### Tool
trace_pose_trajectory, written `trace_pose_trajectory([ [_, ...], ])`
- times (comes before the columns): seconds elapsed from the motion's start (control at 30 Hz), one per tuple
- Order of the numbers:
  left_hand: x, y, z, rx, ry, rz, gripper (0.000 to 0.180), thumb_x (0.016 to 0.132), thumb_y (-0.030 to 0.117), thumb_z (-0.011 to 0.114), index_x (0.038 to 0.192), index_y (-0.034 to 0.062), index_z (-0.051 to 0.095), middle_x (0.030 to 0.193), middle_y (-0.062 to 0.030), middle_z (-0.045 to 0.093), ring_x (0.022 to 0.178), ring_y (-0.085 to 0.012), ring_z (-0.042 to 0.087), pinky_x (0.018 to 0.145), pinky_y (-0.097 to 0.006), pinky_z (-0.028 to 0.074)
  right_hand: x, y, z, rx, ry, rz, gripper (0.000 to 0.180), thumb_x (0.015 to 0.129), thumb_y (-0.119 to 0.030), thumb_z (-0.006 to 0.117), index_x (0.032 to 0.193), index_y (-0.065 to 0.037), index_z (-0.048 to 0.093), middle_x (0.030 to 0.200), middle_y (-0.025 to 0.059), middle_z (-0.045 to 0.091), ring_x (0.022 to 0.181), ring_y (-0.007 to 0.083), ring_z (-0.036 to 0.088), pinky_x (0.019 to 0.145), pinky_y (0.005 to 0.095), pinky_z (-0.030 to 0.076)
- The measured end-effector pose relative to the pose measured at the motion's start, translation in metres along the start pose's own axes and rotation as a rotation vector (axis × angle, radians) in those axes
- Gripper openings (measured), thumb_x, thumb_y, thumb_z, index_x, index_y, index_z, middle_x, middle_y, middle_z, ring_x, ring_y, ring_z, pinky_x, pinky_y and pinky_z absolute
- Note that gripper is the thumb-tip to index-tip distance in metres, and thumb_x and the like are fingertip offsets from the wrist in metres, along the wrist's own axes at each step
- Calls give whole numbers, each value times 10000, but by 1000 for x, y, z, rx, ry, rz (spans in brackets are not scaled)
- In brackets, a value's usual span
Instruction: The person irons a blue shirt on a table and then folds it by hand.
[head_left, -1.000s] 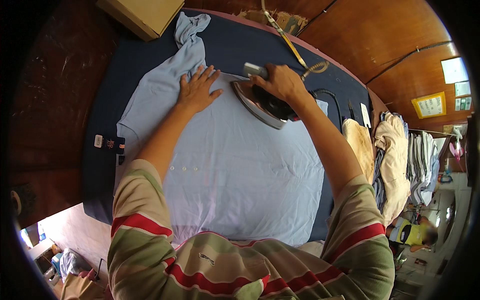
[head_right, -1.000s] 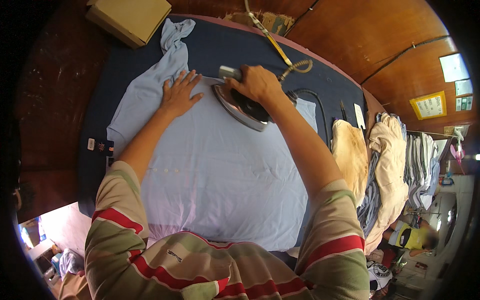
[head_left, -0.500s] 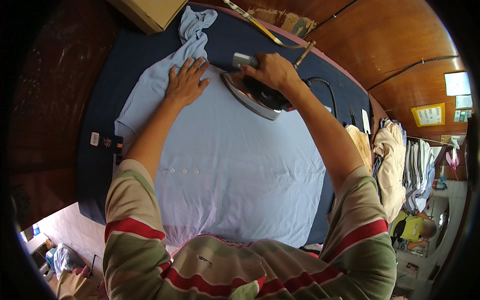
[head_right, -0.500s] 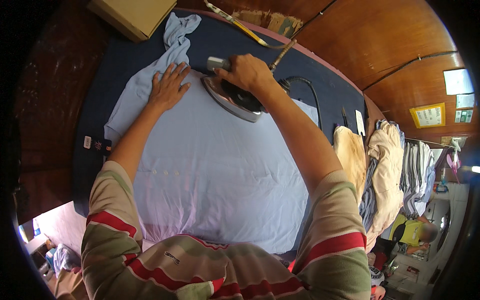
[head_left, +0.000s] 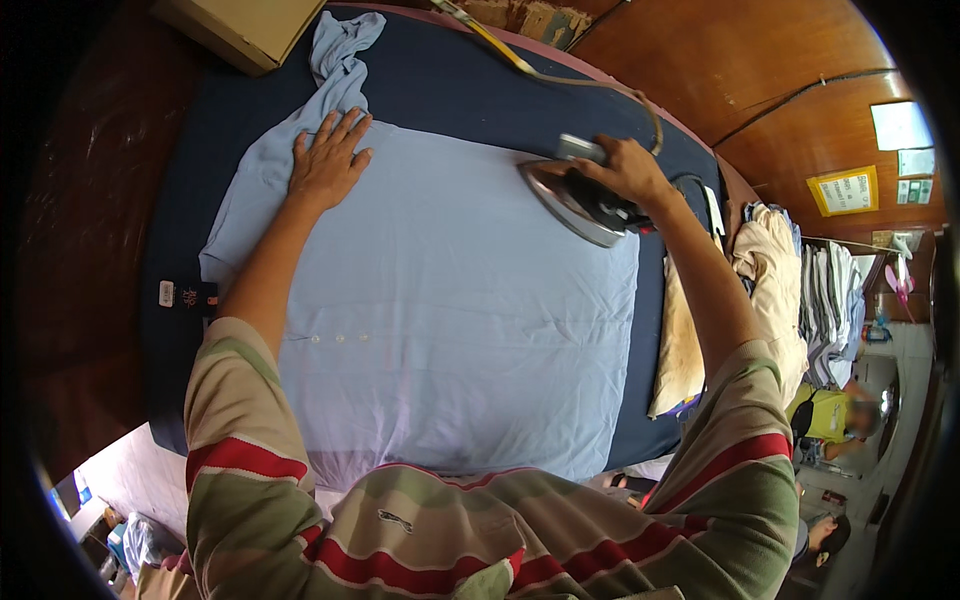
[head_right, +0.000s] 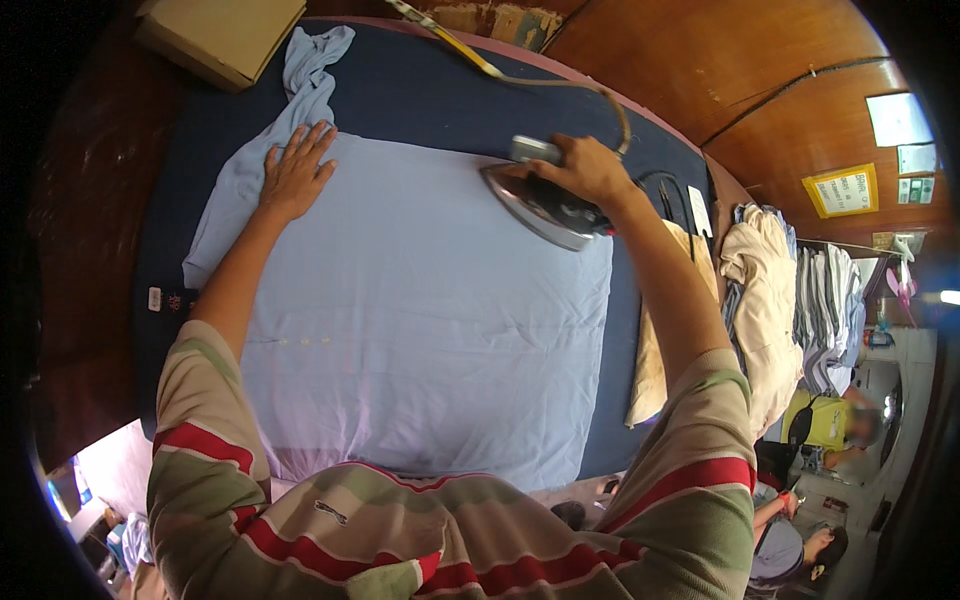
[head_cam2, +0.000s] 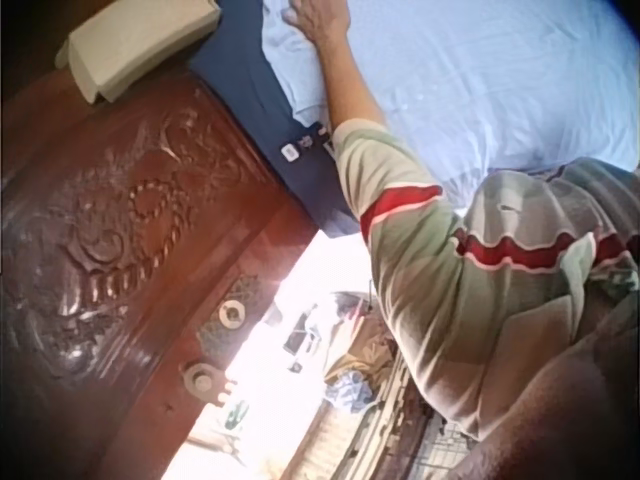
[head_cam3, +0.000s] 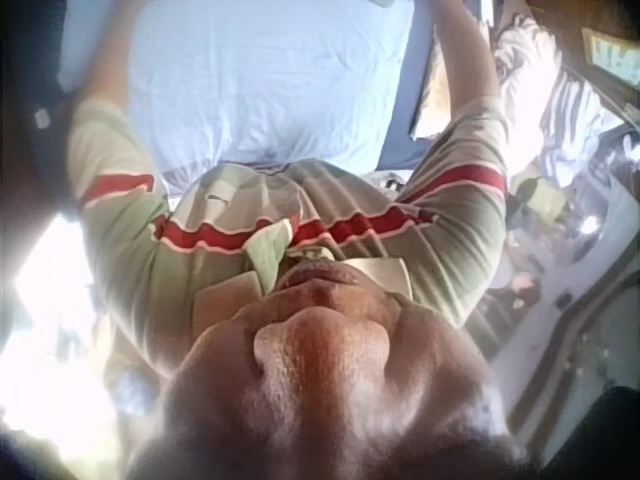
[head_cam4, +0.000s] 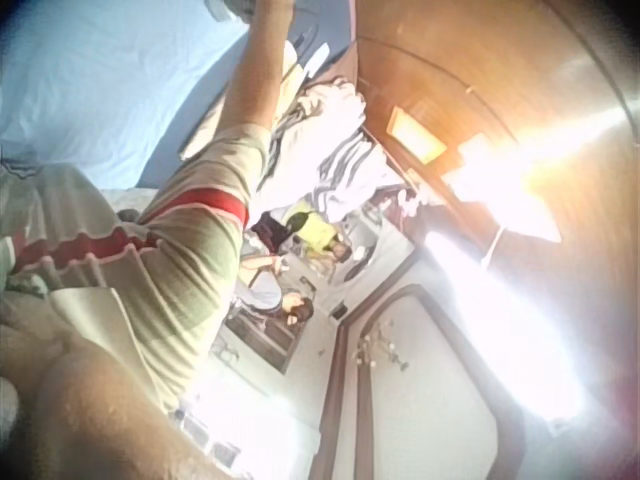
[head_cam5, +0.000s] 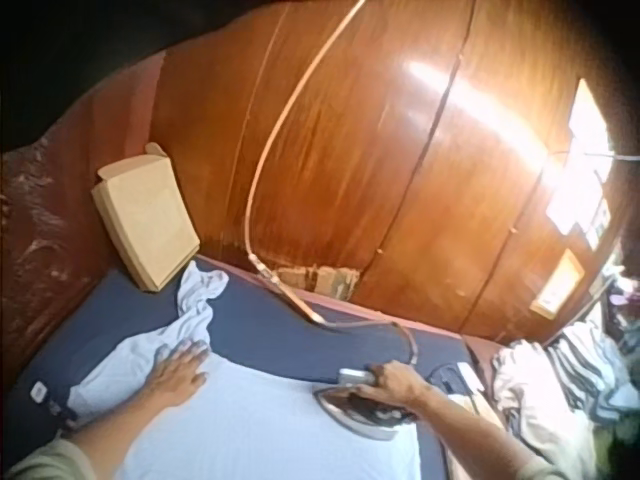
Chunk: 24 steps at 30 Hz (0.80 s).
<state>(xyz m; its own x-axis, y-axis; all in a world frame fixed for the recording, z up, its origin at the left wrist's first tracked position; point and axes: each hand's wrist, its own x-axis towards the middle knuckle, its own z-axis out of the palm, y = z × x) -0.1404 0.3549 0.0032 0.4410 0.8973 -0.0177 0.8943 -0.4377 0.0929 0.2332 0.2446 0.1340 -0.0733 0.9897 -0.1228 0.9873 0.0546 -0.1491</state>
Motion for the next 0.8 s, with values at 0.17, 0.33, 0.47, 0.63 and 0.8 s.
trace_pose_trajectory([
  [0.17, 0, 2, 1, -9, 17, -2, 517, 934, 397, 363, 1427, 266, 271, 1507, 56, 190, 1393, -180, 148, 1086, -534, 133, -30, 35, -6, 28, 6, 162, 550, 788, -498, 559, 980, 11, 637, 821, 231, 648, 767, 361, 638, 726, 395, 499],
  [0.33, 1, 6, 1, 30, 26, 5, 521, 933, 404, 363, 1427, 266, 269, 1507, 53, 190, 1393, -184, 148, 1085, -537, 137, -13, 24, 3, 20, 73, 36, 548, 791, -510, 560, 974, 1, 640, 809, 220, 648, 767, 360, 633, 713, 404, 495],
  [0.47, 2, 0, 5, 12, 39, 13, 523, 932, 400, 364, 1428, 264, 267, 1507, 47, 193, 1392, -189, 151, 1083, -539, 145, 13, 0, 5, 22, 74, 34, 540, 796, -519, 558, 971, -16, 644, 800, 212, 648, 759, 360, 629, 700, 413, 492],
  [0.63, 4, 6, 1, 2, 28, 23, 519, 934, 405, 359, 1426, 263, 275, 1505, 43, 202, 1393, -194, 152, 1080, -544, 147, 12, -11, 3, 66, 39, 15, 535, 787, -534, 564, 944, -28, 638, 782, 210, 646, 751, 364, 631, 694, 413, 493],
  [0.8, -3, -7, 6, 10, 34, 6, 508, 942, 368, 338, 1434, 273, 254, 1511, 47, 186, 1393, -195, 151, 1083, -535, 139, 20, -92, 16, 55, 11, -118, 558, 777, -550, 572, 930, -19, 648, 760, 204, 648, 748, 351, 644, 697, 400, 502],
])
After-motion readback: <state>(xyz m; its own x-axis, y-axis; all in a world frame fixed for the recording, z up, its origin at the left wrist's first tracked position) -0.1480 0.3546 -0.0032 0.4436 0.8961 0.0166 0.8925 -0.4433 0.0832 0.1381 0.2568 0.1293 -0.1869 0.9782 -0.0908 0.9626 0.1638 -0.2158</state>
